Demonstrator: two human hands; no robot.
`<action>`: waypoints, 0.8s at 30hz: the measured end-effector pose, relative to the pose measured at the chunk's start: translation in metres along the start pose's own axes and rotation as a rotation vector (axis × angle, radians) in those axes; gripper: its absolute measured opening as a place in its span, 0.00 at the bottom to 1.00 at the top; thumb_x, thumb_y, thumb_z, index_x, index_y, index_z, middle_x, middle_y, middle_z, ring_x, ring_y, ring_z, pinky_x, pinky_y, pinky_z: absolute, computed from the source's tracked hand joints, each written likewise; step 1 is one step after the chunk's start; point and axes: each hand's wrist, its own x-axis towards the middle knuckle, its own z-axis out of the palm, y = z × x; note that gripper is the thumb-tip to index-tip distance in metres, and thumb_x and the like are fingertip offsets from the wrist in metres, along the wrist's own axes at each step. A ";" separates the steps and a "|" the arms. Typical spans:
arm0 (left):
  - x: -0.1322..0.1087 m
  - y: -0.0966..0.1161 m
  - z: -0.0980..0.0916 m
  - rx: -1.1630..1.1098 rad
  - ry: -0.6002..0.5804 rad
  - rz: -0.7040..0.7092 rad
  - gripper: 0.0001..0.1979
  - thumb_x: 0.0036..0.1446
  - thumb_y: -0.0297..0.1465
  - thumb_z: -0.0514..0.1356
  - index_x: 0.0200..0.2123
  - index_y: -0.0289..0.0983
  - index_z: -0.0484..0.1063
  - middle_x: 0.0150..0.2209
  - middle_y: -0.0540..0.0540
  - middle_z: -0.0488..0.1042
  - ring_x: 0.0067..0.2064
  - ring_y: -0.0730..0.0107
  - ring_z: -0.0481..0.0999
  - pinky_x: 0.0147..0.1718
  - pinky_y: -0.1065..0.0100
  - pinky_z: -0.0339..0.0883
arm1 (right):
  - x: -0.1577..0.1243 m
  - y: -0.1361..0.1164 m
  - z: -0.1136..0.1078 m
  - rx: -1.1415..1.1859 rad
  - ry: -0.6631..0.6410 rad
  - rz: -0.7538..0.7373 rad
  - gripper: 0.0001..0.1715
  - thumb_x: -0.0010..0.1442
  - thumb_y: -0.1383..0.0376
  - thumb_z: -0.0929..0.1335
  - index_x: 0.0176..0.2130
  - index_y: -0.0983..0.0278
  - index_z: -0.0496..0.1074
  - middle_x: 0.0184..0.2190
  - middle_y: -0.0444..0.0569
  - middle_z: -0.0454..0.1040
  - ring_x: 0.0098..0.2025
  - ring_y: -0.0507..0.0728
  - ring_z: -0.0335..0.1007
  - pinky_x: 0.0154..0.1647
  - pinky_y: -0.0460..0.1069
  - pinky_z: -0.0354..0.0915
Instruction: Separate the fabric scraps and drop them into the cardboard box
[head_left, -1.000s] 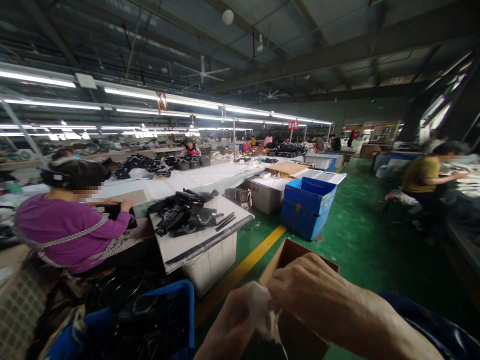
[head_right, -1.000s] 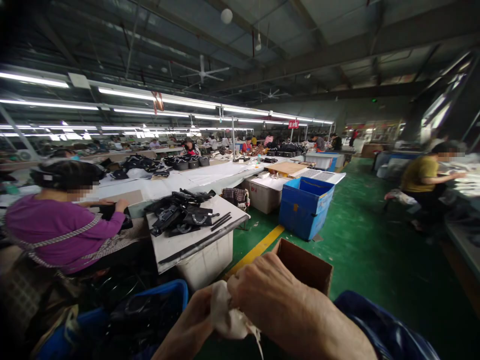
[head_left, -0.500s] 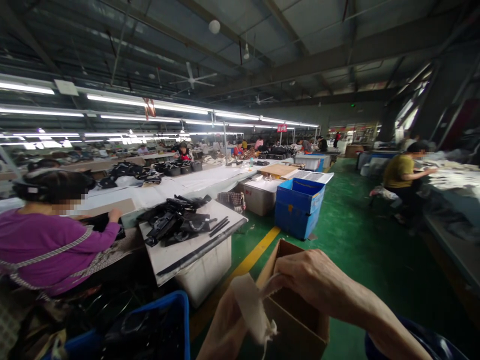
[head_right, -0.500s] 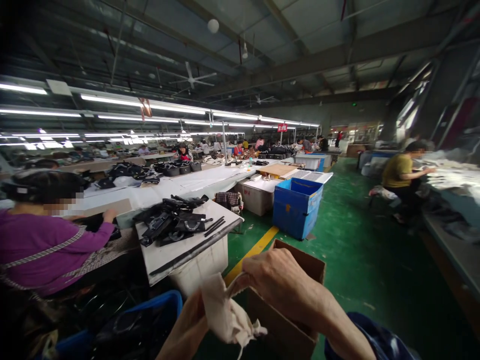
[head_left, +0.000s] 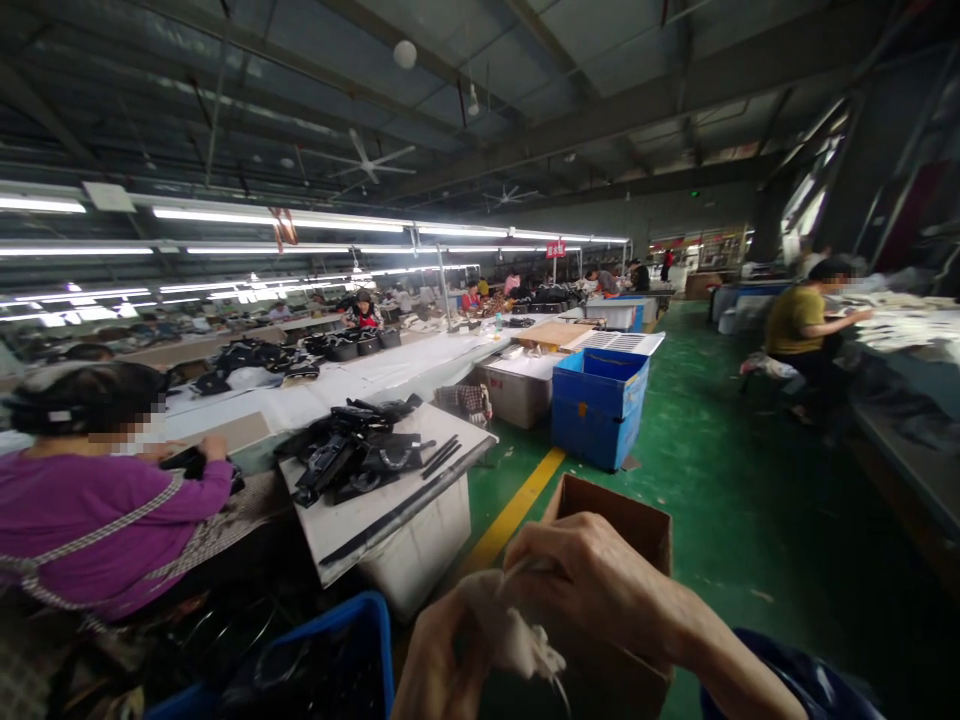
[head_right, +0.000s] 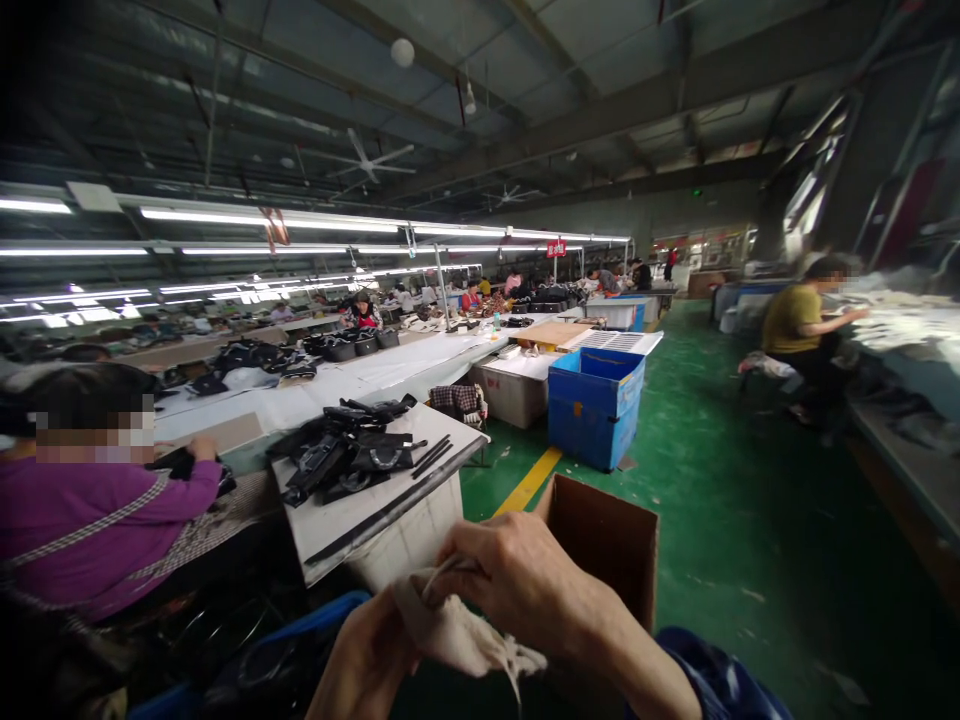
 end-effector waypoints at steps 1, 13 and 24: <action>0.000 0.000 0.000 0.039 0.022 0.018 0.23 0.51 0.51 0.66 0.30 0.35 0.79 0.21 0.47 0.68 0.27 0.68 0.69 0.31 0.68 0.66 | 0.002 -0.001 0.001 0.041 0.007 -0.006 0.02 0.62 0.69 0.72 0.38 0.63 0.77 0.31 0.42 0.82 0.32 0.50 0.78 0.33 0.41 0.65; 0.002 0.000 -0.016 0.019 0.327 -0.061 0.27 0.45 0.54 0.68 0.25 0.33 0.74 0.19 0.53 0.57 0.23 0.79 0.54 0.23 0.75 0.49 | 0.011 0.027 0.055 0.741 0.129 0.177 0.10 0.64 0.62 0.69 0.43 0.66 0.73 0.24 0.41 0.70 0.22 0.47 0.62 0.22 0.42 0.57; 0.001 -0.002 -0.008 -0.176 0.323 -0.096 0.24 0.41 0.49 0.74 0.34 0.36 0.81 0.26 0.48 0.73 0.28 0.77 0.69 0.28 0.81 0.64 | -0.012 0.046 0.085 0.805 0.227 0.262 0.27 0.62 0.45 0.68 0.46 0.64 0.73 0.32 0.47 0.71 0.27 0.51 0.61 0.26 0.46 0.60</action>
